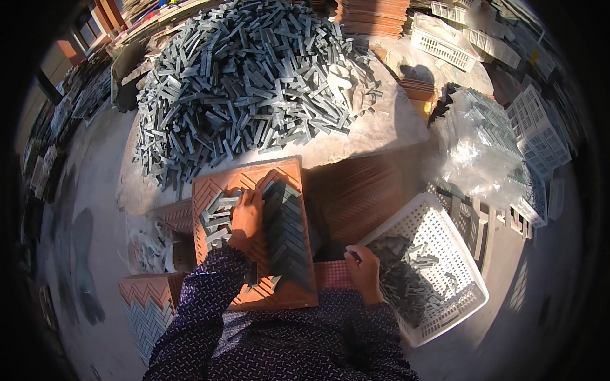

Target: The person arranges small rectangular tiles into a herringbone pattern on a flat board. They pick tiles from a nearby pile and place them one by one, occasionally adjusting positions to maintain alignment.

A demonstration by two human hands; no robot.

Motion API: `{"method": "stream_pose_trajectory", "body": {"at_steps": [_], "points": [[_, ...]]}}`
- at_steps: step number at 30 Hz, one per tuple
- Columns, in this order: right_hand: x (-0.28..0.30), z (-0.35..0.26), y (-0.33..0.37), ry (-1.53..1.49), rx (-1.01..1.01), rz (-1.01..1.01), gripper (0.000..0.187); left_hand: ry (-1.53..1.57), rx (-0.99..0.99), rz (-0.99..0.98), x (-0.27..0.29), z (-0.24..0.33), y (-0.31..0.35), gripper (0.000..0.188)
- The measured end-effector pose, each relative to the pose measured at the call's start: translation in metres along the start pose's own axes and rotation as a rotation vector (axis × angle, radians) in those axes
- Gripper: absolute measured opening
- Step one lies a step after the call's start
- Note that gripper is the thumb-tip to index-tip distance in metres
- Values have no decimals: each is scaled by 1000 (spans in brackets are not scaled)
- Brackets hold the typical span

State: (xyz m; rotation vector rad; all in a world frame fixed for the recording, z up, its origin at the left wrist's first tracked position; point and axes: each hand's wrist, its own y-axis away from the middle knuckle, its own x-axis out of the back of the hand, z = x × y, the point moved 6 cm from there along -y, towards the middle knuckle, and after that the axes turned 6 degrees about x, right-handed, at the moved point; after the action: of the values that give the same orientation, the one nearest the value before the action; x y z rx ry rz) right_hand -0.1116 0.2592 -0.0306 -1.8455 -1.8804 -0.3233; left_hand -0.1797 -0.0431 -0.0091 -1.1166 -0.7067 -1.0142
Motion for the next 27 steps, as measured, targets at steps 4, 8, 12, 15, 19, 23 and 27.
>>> {"method": "stream_pose_trajectory", "body": {"at_steps": [4,8,12,15,19,23,27], "points": [[1,6,0,4,-9,-4,18,70,48,-87,5,0,-8,20],[-2,4,1,10,23,-4,18,173,139,-92,6,-8,-11,18],[-4,4,-1,12,23,-6,17,73,273,-164,5,-9,-18,17],[-3,3,-2,-4,9,-5,17,101,252,-87,7,-7,-20,16],[-3,7,-1,3,12,3,16,184,264,-49,10,1,-24,15],[-6,4,-1,17,36,7,16,206,248,-63,4,3,-31,21],[-10,2,-1,36,49,-2,17,269,258,-95,6,2,-39,26]]}}
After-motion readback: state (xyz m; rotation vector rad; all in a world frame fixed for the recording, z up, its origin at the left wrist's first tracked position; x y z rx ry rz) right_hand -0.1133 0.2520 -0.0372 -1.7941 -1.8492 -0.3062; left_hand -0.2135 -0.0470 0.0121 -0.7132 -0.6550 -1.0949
